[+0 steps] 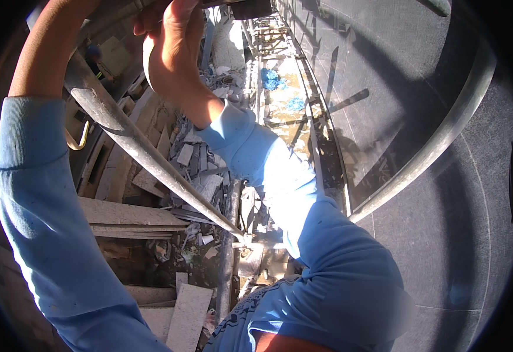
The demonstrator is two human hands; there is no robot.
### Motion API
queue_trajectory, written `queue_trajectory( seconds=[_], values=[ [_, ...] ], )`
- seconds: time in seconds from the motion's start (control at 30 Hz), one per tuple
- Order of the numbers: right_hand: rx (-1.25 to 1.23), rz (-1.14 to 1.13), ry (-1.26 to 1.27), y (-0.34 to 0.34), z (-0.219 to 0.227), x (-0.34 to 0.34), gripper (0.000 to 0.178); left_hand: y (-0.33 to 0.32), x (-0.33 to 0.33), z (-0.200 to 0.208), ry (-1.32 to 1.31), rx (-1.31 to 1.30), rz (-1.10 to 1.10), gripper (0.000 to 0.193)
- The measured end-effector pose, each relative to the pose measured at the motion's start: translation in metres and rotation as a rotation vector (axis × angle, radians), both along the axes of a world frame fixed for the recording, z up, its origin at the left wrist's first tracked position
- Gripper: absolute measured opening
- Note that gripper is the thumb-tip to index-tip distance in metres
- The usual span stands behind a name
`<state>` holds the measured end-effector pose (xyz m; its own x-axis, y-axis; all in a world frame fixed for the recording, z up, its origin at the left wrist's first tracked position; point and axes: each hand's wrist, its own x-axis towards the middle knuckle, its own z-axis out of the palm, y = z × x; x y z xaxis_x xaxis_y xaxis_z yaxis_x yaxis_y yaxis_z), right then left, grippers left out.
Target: The person uses a wrench to tighten nuts on metal scaffolding poles. They repeatedly position the wrench, turn the nuts, and reposition the tool to secure the joints.
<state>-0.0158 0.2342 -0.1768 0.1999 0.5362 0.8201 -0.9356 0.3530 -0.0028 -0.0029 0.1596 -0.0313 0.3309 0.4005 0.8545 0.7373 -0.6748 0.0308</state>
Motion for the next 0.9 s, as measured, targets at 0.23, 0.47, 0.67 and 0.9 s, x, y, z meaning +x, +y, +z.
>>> queue_trajectory(
  seconds=[0.23, 0.47, 0.67, 0.9],
  values=[
    [-0.001, 0.396, 0.154, -0.048, 0.013, 0.008, 0.050, 0.001, 0.012, -0.006, -0.084, -0.126, -0.012, 0.053],
    [-0.315, 0.738, 0.186, -0.111, 0.035, 0.015, 0.048, -0.012, 0.014, 0.011, 0.013, -0.075, 0.195, 0.047],
    [-0.488, 0.743, 0.154, -0.139, 0.034, 0.043, 0.030, -0.021, 0.013, 0.008, -0.038, -0.251, 0.137, 0.048],
    [-0.416, 0.958, 0.028, -0.172, 0.043, 0.124, 0.019, 0.005, -0.010, 0.022, 0.324, 0.087, 0.128, 0.053]
  ],
)
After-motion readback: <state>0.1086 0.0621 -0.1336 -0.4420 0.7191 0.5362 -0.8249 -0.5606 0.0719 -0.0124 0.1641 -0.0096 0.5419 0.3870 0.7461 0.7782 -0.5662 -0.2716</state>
